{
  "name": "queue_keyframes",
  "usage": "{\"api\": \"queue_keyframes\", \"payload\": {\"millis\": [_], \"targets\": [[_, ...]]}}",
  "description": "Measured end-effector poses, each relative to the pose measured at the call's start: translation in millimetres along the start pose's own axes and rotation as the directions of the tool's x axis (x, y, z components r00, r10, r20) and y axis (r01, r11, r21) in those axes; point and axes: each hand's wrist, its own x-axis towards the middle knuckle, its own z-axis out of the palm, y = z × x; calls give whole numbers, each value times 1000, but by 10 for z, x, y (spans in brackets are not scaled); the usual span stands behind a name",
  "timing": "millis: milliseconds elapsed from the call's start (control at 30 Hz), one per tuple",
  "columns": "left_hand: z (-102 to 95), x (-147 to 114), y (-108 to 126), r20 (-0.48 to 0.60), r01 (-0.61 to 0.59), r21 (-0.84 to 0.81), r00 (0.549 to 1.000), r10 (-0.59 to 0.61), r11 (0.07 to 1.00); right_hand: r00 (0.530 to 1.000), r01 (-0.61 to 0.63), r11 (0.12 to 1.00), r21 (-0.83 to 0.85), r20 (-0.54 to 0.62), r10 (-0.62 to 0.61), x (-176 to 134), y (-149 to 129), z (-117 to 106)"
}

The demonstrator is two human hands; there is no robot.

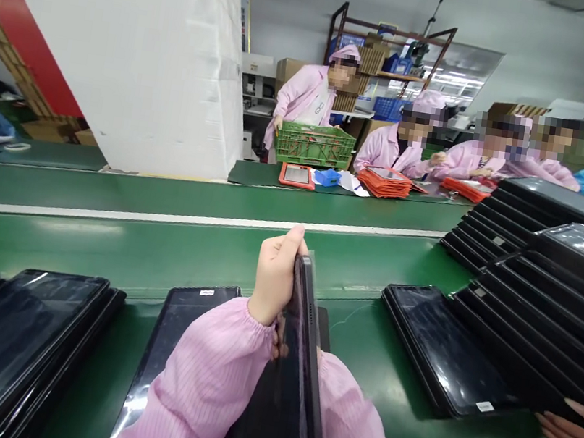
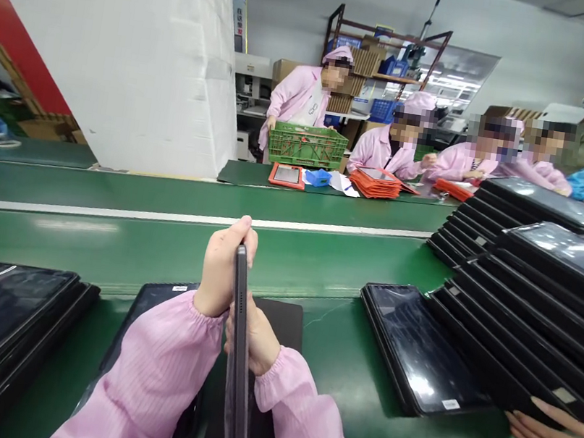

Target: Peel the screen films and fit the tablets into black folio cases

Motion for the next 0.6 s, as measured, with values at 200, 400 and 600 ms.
{"api": "queue_keyframes", "payload": {"millis": [200, 400, 600], "targets": [[-17, 59, -15, -5, 17, -35, 1000, -17, 999, 997, -61, 983, 171, -45, 70, 21, 42, -18], [-27, 46, 1, 2, 32, -49, 999, -32, 998, 996, -62, 979, 195, -52, 74, 38, 76, -24], [-37, 45, 41, 13, 8, -65, 1000, -7, 998, 995, -10, 988, 153, -95, 25, -6, 50, -12]]}}
